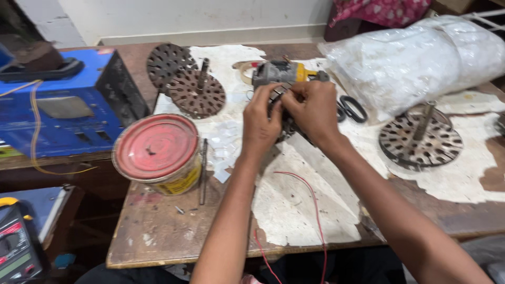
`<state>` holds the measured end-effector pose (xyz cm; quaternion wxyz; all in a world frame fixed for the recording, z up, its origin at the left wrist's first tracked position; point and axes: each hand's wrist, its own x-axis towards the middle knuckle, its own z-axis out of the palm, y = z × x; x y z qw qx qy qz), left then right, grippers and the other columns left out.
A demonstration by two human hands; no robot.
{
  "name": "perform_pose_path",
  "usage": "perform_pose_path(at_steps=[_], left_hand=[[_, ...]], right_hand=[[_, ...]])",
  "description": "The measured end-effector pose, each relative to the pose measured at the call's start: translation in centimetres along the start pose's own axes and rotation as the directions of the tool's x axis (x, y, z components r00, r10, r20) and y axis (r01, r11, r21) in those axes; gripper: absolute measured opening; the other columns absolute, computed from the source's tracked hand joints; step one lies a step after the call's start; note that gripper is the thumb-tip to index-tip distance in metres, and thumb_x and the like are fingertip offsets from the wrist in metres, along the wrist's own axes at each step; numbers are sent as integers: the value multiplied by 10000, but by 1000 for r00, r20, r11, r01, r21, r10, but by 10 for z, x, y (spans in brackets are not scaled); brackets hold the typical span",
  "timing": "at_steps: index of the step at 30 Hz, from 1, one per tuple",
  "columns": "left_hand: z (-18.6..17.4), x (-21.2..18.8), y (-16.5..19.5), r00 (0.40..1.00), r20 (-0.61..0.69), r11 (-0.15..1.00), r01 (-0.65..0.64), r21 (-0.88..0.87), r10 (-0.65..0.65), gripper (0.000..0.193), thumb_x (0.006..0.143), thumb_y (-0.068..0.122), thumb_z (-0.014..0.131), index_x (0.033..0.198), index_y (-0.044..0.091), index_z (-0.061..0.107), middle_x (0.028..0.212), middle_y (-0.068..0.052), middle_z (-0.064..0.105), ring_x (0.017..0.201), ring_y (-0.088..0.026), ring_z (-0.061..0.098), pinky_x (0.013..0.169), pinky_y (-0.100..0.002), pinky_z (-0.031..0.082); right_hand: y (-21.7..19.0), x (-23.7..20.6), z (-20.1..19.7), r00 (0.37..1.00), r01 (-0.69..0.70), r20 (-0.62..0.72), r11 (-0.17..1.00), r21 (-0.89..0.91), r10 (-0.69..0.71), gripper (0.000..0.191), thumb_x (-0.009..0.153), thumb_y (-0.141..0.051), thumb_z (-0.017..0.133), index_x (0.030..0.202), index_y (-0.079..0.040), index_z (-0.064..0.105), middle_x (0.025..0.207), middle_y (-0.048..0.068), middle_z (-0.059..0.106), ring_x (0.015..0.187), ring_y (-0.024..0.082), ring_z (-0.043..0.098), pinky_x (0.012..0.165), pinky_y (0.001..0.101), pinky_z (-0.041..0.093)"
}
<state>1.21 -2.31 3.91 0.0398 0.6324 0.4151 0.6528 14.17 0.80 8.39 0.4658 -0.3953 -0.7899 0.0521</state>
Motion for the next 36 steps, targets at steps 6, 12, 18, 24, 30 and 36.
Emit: perform_pose_path(at_steps=[6, 12, 18, 24, 30, 36], left_hand=[[0, -6, -10, 1000, 23, 999, -8, -31, 9, 292, 937, -9, 632, 1228, 10, 634, 1155, -164, 702, 1086, -343, 709, 935, -391, 556], [0, -2, -52, 957, -201, 973, 183, -144, -210, 265, 969, 108, 690, 1207, -8, 664, 1131, -153, 732, 1024, -246, 695, 924, -338, 535], [-13, -7, -72, 901, -87, 852, 365, -374, -424, 263, 933, 102, 701, 1175, 3, 678, 1039, -78, 701, 936, -153, 630, 861, -283, 512], [-19, -6, -66, 853, 60, 592, 409, -695, -518, 233, 862, 70, 696, 1083, 5, 659, 981, -55, 678, 886, -137, 624, 816, -290, 505], [-23, 1, -62, 820, 70, 661, 505, -555, -568, 311, 957, 302, 652, 1161, 69, 673, 970, -33, 672, 864, -118, 630, 795, -271, 528], [-25, 1, -66, 799, 99, 682, 564, -465, -593, 509, 997, 481, 593, 1150, 19, 741, 983, -51, 733, 867, -91, 646, 760, -256, 519]], right_hand=[[-8, -12, 0, 994, 44, -105, 993, 112, -32, 210, 886, -123, 668, 764, 48, 691, 582, 141, 617, 473, 121, 565, 491, 317, 447], [-29, -22, -18, 967, 24, -256, 992, 124, 8, 313, 967, -140, 651, 718, 49, 645, 546, 92, 565, 477, 112, 505, 477, 303, 380], [1, 0, -10, 971, -162, -115, 931, 328, 209, 382, 1048, -293, 610, 823, 8, 679, 698, 32, 671, 611, 83, 583, 581, 248, 453], [59, 0, 36, 890, -455, 233, 731, 509, 392, 384, 1043, -367, 610, 1231, -35, 659, 1077, 57, 682, 939, 101, 598, 792, 249, 486], [69, -30, 69, 924, -338, 210, 423, 841, 320, 353, 1003, -240, 633, 1273, -13, 614, 1120, 34, 693, 1009, 105, 626, 884, 260, 517], [39, -33, 59, 963, -214, 22, 710, 670, 269, 288, 1034, -215, 632, 1232, -9, 668, 1097, 51, 697, 989, 104, 621, 868, 250, 510]])
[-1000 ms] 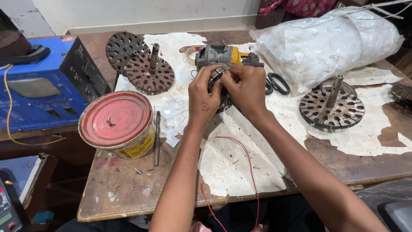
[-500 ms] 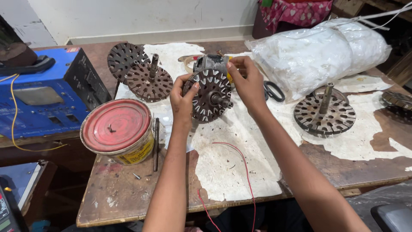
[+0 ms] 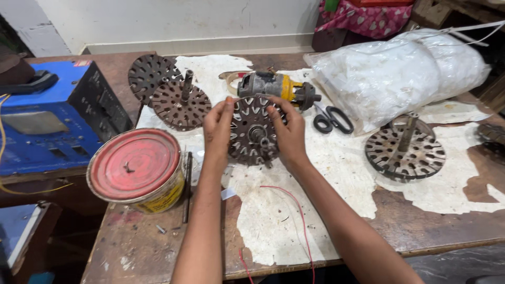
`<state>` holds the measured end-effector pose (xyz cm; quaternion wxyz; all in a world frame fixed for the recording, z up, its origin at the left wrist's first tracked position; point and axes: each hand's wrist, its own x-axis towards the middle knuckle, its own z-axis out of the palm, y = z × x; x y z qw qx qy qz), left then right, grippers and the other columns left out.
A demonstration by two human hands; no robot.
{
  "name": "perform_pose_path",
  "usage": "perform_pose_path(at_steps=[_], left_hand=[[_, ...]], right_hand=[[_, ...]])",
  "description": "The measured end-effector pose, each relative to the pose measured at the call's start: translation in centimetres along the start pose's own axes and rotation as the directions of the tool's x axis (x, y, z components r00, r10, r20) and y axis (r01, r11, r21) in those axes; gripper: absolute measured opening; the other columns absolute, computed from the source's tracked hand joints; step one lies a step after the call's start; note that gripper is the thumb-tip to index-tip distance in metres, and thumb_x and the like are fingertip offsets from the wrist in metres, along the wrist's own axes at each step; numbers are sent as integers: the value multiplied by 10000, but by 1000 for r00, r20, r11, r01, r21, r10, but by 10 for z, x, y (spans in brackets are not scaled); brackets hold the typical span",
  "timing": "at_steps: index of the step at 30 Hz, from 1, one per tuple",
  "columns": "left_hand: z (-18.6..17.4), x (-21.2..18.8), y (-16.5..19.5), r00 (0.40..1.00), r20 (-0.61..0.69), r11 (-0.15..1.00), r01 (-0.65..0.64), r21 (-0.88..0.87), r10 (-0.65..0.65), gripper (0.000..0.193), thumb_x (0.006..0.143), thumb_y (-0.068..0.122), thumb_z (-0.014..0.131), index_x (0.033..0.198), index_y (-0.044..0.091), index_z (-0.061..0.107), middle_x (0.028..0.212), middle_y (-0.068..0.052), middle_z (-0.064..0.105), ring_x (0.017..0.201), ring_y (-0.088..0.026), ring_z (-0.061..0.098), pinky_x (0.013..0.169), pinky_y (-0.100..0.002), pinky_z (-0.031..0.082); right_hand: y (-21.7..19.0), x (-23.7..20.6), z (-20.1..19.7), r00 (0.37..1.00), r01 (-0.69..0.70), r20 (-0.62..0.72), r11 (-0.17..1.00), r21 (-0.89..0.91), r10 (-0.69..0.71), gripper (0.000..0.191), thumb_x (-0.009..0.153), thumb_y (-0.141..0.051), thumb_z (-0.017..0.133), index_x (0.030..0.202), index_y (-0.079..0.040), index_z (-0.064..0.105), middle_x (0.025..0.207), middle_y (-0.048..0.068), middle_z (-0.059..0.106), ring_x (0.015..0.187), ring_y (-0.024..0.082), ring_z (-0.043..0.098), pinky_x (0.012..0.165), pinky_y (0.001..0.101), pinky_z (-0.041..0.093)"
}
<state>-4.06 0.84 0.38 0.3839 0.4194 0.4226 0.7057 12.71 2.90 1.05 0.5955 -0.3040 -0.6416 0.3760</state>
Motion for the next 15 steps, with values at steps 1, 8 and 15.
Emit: perform_pose_path(at_steps=[1, 8, 15], left_hand=[[1, -1, -2, 998, -36, 998, 52, -35, -53, 493, 991, 474, 603, 1128, 23, 746, 967, -43, 730, 855, -86, 649, 753, -252, 525], [17, -7, -6, 995, -32, 966, 87, -244, -98, 383, 965, 358, 661, 1038, -4, 760, 846, -17, 736, 723, -67, 633, 638, -236, 512], [27, -17, -9, 981, -112, 985, -164, -56, 157, 292, 993, 250, 736, 1029, -36, 781, 829, -17, 680, 733, -50, 553, 637, -216, 429]], right_hand=[[-5, -1, 1, 998, 59, -16, 992, -115, -61, 281, 1040, -212, 630, 1224, -6, 682, 1096, 54, 702, 998, 110, 628, 875, 254, 506], [-17, -10, -5, 975, 189, -75, 962, -197, -207, 291, 1063, -237, 575, 1197, 6, 662, 1028, 32, 706, 953, 93, 614, 854, 253, 491], [-8, -9, -11, 994, 36, -94, 979, -199, -55, 305, 1084, -278, 542, 1214, -24, 650, 878, 15, 624, 790, 73, 501, 706, 240, 426]])
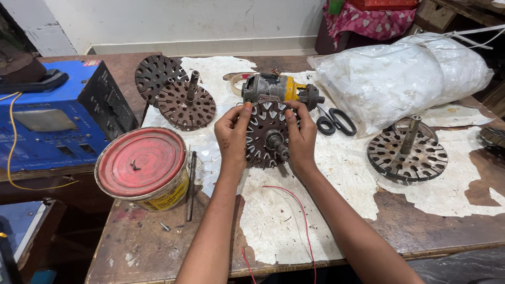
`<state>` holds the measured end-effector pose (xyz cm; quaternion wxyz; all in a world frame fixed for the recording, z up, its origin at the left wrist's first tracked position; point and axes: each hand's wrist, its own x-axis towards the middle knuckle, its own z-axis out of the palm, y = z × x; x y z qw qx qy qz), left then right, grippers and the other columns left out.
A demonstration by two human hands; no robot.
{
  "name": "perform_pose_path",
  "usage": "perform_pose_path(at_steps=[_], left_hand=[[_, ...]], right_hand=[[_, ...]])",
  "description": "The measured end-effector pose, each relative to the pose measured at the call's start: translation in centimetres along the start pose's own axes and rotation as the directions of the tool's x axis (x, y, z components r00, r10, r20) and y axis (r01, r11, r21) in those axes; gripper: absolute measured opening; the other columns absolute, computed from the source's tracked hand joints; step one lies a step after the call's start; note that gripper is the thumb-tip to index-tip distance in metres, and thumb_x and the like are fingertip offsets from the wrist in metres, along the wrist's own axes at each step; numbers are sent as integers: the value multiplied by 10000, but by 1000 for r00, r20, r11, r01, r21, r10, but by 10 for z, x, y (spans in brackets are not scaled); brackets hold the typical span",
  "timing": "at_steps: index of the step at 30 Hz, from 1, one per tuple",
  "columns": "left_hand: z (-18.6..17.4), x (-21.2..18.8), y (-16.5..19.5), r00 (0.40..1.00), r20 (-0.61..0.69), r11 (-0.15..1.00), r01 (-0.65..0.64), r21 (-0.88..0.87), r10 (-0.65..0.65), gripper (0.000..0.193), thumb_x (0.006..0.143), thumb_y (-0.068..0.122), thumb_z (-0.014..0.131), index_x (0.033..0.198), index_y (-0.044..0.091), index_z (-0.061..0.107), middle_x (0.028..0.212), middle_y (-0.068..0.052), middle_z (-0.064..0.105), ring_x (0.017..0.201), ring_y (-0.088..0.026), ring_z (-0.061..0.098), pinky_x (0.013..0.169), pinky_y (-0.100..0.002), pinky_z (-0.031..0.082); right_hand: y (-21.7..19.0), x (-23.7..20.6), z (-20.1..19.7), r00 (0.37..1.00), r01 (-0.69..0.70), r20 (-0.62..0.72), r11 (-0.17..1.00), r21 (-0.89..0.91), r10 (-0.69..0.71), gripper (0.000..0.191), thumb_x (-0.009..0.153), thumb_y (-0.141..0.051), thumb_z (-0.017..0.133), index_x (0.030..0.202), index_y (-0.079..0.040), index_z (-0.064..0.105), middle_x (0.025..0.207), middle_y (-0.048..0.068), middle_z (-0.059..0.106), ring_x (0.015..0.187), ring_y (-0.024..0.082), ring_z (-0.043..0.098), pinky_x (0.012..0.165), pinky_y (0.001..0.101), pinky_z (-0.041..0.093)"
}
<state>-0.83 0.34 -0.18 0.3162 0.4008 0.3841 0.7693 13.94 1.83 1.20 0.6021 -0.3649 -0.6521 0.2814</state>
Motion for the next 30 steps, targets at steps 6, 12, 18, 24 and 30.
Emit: perform_pose_path(at_steps=[6, 12, 18, 24, 30], left_hand=[[-4, 4, -7, 991, 28, 953, 130, -273, -127, 317, 1013, 291, 640, 1025, -7, 746, 876, -26, 716, 758, -67, 613, 687, -234, 497], [-5, 8, -2, 954, 82, 883, 297, -363, -288, 210, 1030, 279, 610, 1027, 71, 636, 921, -21, 691, 807, -106, 635, 719, -265, 527], [3, 3, 7, 941, 109, 902, 338, -269, -321, 259, 922, 215, 558, 1073, 47, 685, 883, -62, 717, 712, -146, 687, 633, -291, 574], [7, -8, 10, 986, 81, 952, 162, -259, -146, 264, 883, 146, 595, 1076, 0, 701, 892, -81, 714, 709, -135, 679, 622, -274, 564], [8, -14, 21, 979, 192, 997, -73, -3, 72, 275, 931, 100, 640, 1147, -35, 746, 869, -61, 641, 711, -60, 488, 613, -228, 369]], right_hand=[[6, 2, 3, 998, 0, 62, 968, 252, -17, 276, 1065, -256, 591, 1202, -25, 650, 1025, -4, 682, 931, 57, 587, 829, 224, 490], [4, 12, 1, 979, -194, 128, 916, 351, 158, 344, 994, -246, 680, 1260, -30, 658, 1081, 58, 662, 989, 126, 606, 896, 290, 490], [-19, 34, -12, 987, 12, 155, 987, 162, -38, 437, 968, -294, 670, 1341, -69, 645, 1262, 76, 645, 1160, 153, 603, 1011, 324, 486], [-34, 66, -17, 837, -164, 509, 979, -119, 202, 342, 949, -331, 635, 1165, -82, 726, 1004, 1, 728, 948, 112, 649, 866, 275, 499], [-22, 57, -29, 859, -33, 512, 996, 81, -13, 280, 941, -264, 681, 1036, -5, 728, 936, 22, 699, 882, 101, 618, 809, 256, 498]])
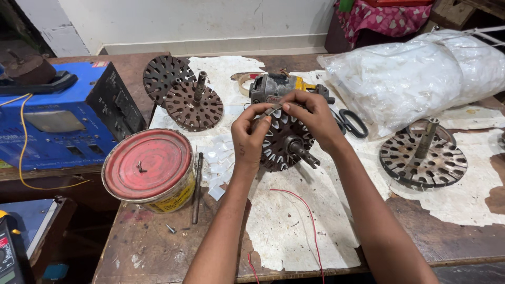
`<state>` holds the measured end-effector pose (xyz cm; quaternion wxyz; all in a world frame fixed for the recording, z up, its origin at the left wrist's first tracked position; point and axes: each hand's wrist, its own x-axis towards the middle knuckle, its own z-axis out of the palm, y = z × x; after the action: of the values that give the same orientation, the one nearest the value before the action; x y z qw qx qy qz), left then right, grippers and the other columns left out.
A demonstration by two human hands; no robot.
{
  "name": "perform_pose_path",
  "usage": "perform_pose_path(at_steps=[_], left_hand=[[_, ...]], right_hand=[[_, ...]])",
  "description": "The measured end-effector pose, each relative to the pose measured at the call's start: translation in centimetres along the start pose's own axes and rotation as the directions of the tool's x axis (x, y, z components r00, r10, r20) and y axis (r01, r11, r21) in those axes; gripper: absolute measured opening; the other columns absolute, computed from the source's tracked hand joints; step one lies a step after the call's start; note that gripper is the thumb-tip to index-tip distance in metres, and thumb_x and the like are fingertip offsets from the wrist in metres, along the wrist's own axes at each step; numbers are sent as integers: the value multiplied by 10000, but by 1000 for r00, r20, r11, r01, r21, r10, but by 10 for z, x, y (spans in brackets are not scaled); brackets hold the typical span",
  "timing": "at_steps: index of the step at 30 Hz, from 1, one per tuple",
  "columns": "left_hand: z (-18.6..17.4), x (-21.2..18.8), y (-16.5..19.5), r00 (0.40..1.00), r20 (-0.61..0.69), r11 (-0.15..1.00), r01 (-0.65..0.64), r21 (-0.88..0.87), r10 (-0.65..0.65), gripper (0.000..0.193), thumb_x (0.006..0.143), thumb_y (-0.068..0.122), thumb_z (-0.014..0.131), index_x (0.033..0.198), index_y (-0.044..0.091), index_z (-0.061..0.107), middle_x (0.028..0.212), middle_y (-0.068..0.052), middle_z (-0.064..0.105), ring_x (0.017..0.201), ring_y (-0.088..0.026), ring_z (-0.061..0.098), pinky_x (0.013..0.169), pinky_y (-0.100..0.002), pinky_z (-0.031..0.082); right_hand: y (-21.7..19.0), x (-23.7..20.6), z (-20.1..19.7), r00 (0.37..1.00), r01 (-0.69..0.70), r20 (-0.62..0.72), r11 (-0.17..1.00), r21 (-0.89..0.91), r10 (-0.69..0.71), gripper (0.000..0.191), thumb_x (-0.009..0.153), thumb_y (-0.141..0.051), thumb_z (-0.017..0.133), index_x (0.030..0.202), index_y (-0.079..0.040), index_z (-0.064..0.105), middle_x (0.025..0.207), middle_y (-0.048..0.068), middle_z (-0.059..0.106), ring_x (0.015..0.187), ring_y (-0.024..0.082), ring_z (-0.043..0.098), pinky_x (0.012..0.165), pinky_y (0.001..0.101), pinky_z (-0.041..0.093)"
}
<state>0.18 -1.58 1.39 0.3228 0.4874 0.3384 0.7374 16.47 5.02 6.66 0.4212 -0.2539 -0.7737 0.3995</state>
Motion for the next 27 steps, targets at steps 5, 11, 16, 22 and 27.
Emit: perform_pose_path(at_steps=[5, 11, 16, 22, 27], left_hand=[[7, -4, 15, 987, -86, 966, -112, 233, 135, 308, 861, 86, 634, 1135, -10, 736, 922, -44, 735, 752, -64, 629, 659, -221, 501], [7, 2, 17, 990, -104, 966, -69, 249, 98, 237, 910, 105, 664, 1090, -16, 758, 951, -52, 752, 825, -90, 658, 734, -237, 526], [8, 4, 6, 998, -64, 996, -1, 92, 6, 231, 928, 140, 671, 1093, -6, 740, 979, -46, 714, 857, -91, 640, 758, -242, 533], [2, 1, -1, 997, 8, 994, -83, 65, 82, 265, 941, 227, 687, 1086, 5, 690, 1013, -33, 647, 928, -97, 624, 820, -253, 529], [-2, 4, -4, 987, 18, 975, -163, 148, 162, 400, 940, 389, 721, 1066, 11, 685, 984, -25, 657, 924, -98, 608, 820, -256, 513]], right_hand=[[7, -6, 9, 990, 47, -123, 988, -149, -66, 260, 860, -195, 715, 1018, 11, 722, 926, 39, 705, 852, 80, 604, 780, 240, 492], [5, -6, 22, 955, 40, -285, 986, -162, -86, 266, 836, -195, 766, 1031, -15, 741, 913, 20, 745, 823, 61, 646, 752, 234, 522], [-2, -12, 28, 917, -24, -389, 958, -287, -93, 275, 807, -225, 786, 993, -24, 764, 818, 32, 749, 724, 70, 628, 685, 249, 509], [-10, -14, 33, 908, 30, -385, 942, -334, -165, 272, 782, -222, 783, 969, -26, 760, 838, 45, 765, 743, 88, 696, 713, 250, 547], [-14, -14, 33, 924, 78, -333, 944, -319, -189, 271, 787, -224, 786, 973, -30, 752, 853, 43, 765, 762, 96, 705, 722, 256, 553]])
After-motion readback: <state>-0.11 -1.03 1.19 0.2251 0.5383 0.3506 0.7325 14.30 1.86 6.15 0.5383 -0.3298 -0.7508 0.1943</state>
